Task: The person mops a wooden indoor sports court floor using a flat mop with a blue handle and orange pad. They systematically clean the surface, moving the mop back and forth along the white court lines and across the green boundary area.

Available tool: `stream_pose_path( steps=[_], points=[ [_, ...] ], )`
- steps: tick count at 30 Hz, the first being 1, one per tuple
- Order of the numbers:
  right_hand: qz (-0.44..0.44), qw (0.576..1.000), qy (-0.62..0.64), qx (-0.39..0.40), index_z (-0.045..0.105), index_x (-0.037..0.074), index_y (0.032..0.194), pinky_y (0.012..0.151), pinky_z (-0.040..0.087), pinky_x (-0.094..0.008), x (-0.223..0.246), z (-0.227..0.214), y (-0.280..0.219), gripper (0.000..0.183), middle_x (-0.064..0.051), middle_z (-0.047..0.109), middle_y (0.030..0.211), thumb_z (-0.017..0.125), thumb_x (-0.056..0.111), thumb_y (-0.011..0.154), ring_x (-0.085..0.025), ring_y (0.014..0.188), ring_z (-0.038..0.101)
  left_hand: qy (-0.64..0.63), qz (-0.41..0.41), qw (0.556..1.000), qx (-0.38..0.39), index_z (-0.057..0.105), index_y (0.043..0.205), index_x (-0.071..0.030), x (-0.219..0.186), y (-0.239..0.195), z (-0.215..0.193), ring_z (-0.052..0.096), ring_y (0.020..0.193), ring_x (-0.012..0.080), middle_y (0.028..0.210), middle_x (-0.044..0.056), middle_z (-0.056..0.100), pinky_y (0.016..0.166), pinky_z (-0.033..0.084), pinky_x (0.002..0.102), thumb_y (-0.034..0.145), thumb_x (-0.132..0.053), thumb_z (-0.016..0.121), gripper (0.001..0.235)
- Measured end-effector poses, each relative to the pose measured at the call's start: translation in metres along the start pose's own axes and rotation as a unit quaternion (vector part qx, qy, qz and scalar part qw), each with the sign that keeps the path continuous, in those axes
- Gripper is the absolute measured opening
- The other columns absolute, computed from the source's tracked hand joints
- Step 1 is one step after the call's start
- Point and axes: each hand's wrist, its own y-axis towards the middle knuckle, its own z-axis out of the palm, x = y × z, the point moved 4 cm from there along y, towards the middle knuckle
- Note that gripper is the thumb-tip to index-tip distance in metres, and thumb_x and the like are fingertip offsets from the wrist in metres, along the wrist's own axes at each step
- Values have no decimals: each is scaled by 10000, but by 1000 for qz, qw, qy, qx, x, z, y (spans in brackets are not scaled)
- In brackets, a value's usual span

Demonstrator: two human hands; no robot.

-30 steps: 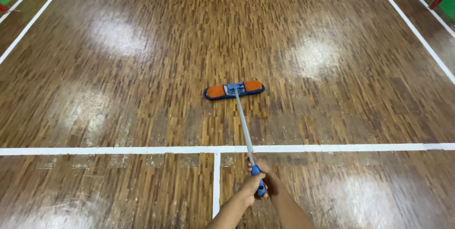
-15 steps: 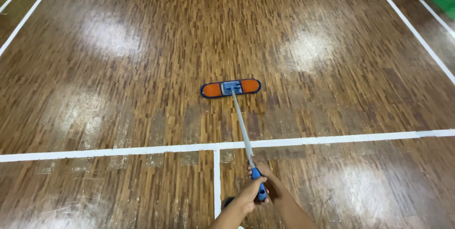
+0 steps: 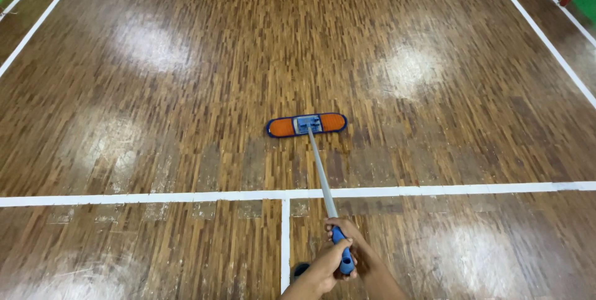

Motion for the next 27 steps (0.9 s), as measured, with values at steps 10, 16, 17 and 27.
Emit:
stream_pose_path(
  steps=[10,16,17,27],
  points=[
    [11,1000,15,14,464,119,853,447,393,-273,33,17,40,229,-18,521,654,670,144,950,-136,507,503,24,14,1000,-1,606,994,-60,-41,41,-12,596,439,222,701,131,642,359,463,279,1065,-257,618,210],
    [15,999,31,11,459,118,845,443,373,-268,46,5,64,252,-10,513,653,689,63,932,-127,508,486,75,23,997,6,575,1020,-89,-74,74,-3,603,480,197,732,106,625,398,511,268,1082,-277,551,199],
    [15,999,31,12,458,118,843,442,370,-267,49,11,75,259,-8,511,653,692,50,929,-125,508,483,84,27,996,-3,583,1032,-102,-76,91,-5,607,479,200,729,108,632,392,520,266,1062,-283,549,187],
    [7,994,-100,-50,545,148,710,512,450,-268,64,33,91,300,-16,567,591,702,269,936,-135,507,528,69,45,996,-29,562,1052,-95,-97,127,-27,581,463,217,739,124,623,368,470,275,1066,-287,543,194]
  ],
)
